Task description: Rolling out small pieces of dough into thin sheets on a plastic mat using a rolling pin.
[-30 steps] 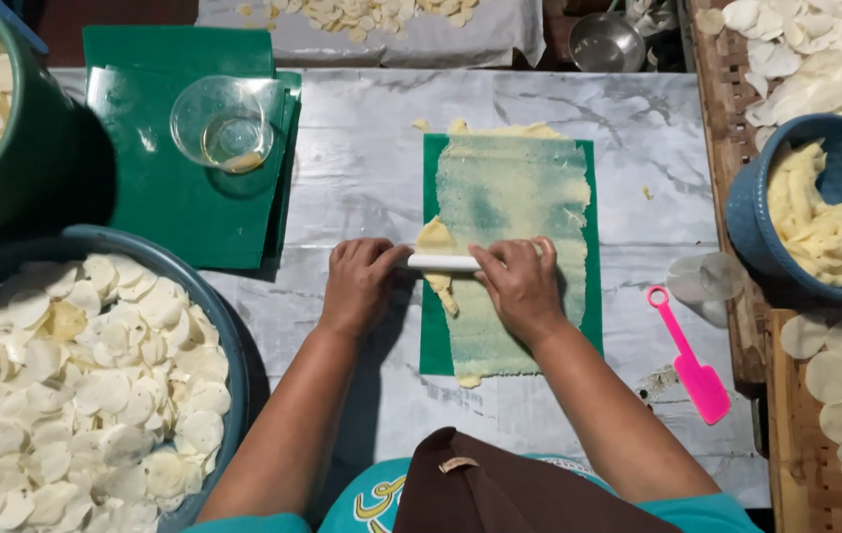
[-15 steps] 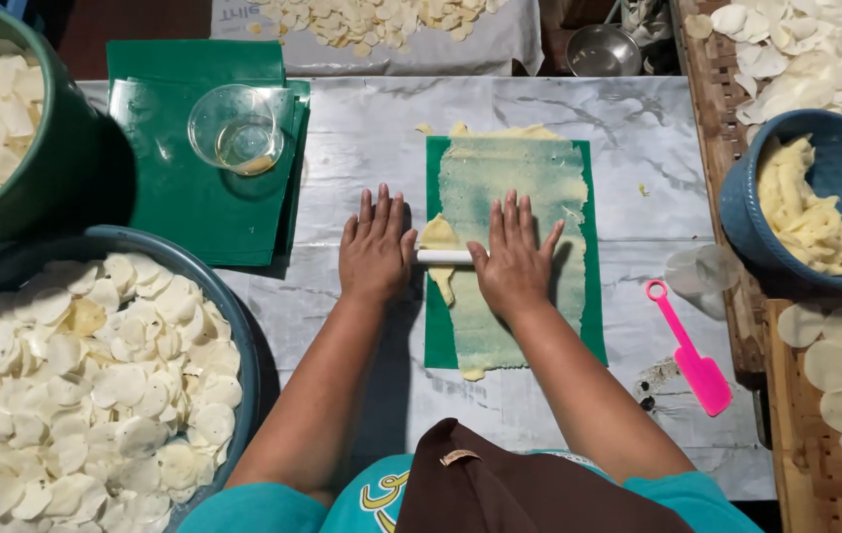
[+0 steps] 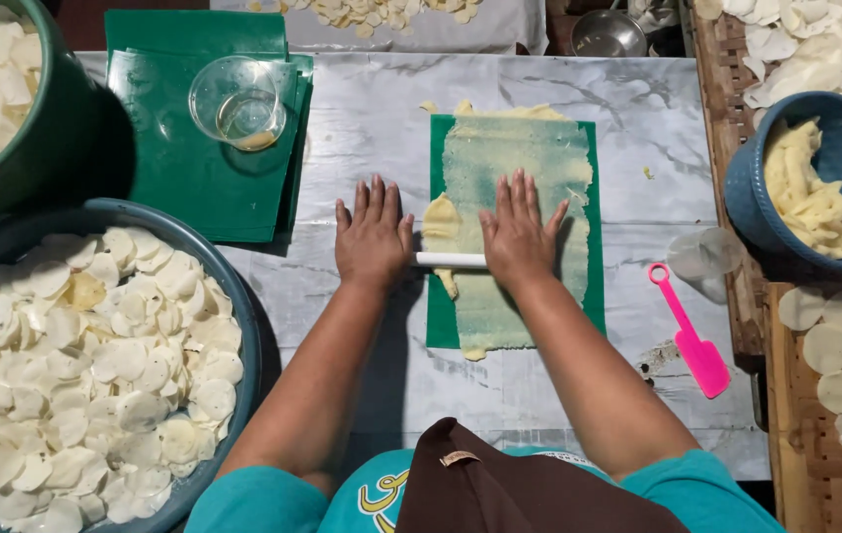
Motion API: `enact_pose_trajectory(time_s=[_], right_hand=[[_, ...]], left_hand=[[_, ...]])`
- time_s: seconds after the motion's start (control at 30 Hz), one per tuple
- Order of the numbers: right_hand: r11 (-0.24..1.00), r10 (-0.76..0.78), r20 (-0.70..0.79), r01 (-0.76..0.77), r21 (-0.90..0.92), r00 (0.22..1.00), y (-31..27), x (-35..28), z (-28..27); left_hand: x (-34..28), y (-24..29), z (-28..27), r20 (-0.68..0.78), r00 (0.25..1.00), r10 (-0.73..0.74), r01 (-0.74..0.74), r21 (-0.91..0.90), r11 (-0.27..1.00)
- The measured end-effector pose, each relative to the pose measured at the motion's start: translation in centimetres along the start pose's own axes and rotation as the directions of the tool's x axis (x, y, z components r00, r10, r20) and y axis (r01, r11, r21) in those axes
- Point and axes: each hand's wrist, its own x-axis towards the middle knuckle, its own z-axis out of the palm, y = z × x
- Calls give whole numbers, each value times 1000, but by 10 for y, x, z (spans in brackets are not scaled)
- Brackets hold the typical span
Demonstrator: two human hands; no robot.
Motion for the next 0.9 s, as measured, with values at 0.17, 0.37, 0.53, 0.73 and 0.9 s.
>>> enact_pose_trajectory(time_s=[0.17, 0.37, 0.53, 0.73, 0.9], right_hand=[[989, -150, -101, 151, 5, 984, -3, -75, -7], [980, -197, -143, 200, 3, 970, 5, -126, 11], [987, -133, -221, 110, -114, 966, 3, -68, 15], [997, 29, 0, -29, -76, 1000, -2, 7, -11], [998, -55, -255, 55, -9, 965, 1, 50, -12]], left_hand=[[-64, -2, 8, -156, 980, 125, -121, 35, 992], [-113, -8, 19, -317, 917, 242, -234, 63, 970], [-60, 3, 5, -255, 950, 180, -184, 6, 983], [8, 14, -26, 153, 988, -25, 28, -15, 1000], [42, 17, -38, -45, 998, -49, 47, -54, 997]])
